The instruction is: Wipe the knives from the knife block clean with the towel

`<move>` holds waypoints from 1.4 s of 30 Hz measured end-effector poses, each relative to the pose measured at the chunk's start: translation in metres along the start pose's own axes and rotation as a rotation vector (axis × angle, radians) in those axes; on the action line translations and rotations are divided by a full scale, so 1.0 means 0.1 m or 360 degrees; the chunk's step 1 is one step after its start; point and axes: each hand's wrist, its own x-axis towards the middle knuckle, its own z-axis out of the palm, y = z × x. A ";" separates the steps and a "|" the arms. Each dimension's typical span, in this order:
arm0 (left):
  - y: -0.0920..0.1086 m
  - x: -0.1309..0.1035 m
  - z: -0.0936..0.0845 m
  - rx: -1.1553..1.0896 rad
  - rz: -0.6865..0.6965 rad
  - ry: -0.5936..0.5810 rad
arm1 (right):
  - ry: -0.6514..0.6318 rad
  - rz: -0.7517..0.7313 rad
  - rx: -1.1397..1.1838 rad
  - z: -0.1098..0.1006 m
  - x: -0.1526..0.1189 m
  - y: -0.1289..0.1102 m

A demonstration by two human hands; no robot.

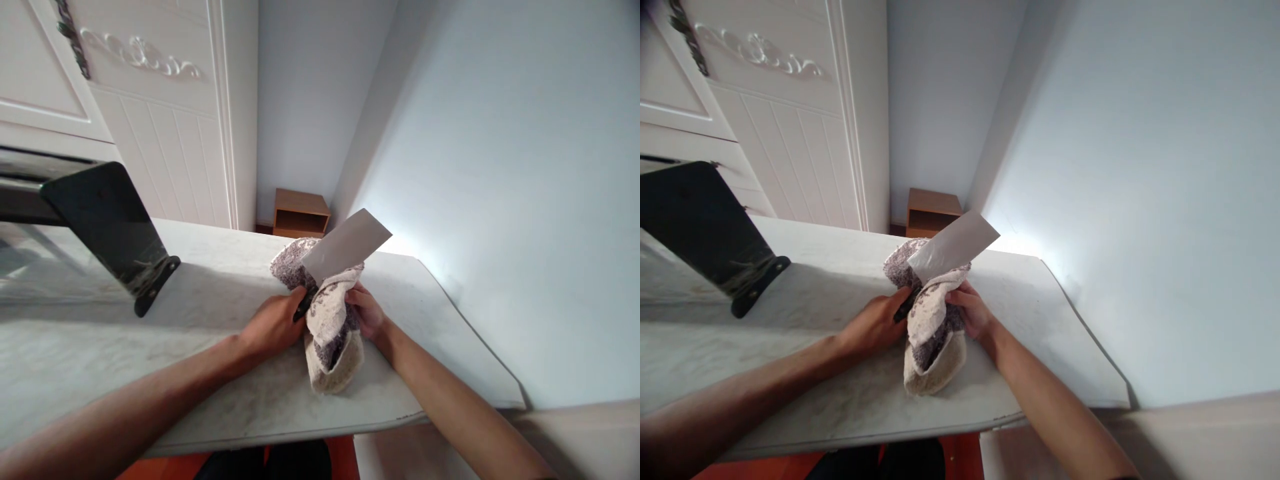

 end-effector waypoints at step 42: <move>-0.28 0.12 -0.34 0.0711 -0.0499 0.0068 | 0.1051 -0.0969 0.0086 -0.56 0.34 -0.52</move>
